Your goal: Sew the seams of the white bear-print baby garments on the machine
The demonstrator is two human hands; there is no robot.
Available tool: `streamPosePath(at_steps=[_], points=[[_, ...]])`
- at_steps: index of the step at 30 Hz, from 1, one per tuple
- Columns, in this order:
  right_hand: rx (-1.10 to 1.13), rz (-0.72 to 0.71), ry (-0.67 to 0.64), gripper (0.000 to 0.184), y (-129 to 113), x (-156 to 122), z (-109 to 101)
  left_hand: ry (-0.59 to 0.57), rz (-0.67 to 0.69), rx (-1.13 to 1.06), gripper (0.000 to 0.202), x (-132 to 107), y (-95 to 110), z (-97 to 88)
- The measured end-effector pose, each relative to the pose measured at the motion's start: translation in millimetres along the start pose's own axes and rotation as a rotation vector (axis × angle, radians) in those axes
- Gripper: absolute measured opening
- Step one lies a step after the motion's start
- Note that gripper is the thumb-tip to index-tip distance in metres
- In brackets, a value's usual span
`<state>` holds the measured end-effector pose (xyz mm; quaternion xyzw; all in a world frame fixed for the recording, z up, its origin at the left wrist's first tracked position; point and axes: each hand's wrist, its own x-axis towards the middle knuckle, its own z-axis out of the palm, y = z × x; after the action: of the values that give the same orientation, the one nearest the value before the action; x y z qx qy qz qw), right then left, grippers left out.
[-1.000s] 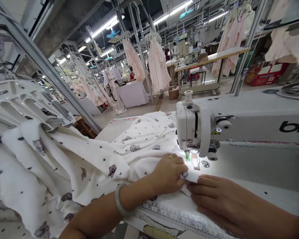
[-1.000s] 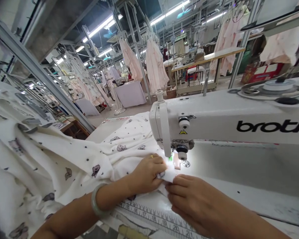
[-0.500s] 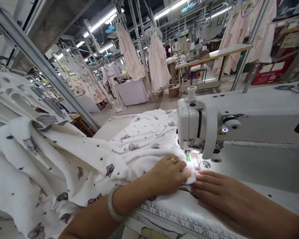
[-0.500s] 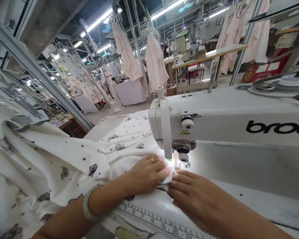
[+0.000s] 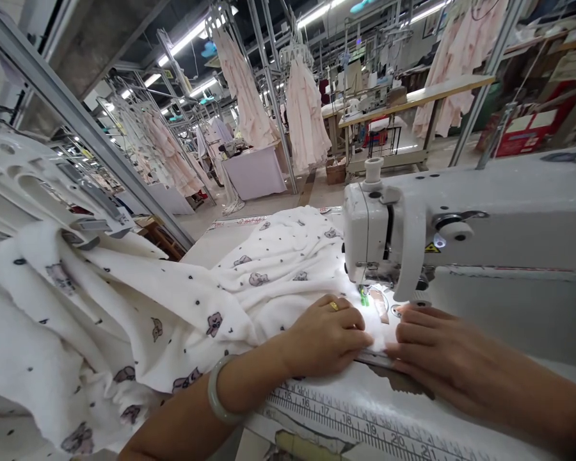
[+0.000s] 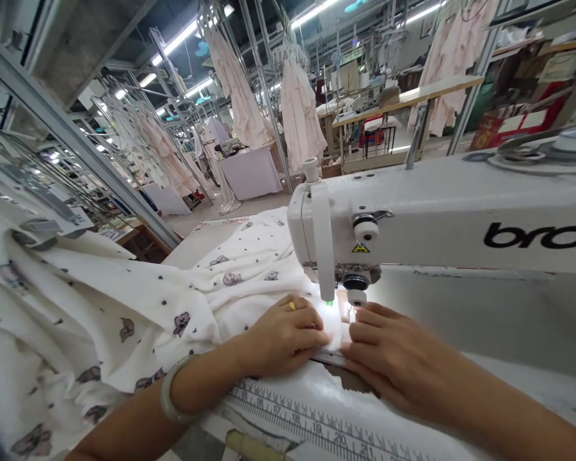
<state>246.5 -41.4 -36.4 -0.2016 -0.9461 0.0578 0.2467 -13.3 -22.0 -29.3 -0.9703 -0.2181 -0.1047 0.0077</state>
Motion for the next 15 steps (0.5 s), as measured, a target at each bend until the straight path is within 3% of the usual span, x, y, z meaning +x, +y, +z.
streamPosePath(at_steps=[4,9,15], points=[[-0.005,-0.009,0.002,0.031,2.6,-3.8,2.8,-0.007,0.034,-0.01,0.023,-0.4,-0.4,-0.6],[-0.065,-0.029,0.106,0.024,2.1,-6.3,4.8,-0.011,0.101,0.095,0.019,-1.8,3.7,-3.3],[-0.029,0.05,-0.06,0.03,-8.1,2.9,-0.2,0.012,0.124,0.135,0.021,-10.0,6.5,-0.9]])
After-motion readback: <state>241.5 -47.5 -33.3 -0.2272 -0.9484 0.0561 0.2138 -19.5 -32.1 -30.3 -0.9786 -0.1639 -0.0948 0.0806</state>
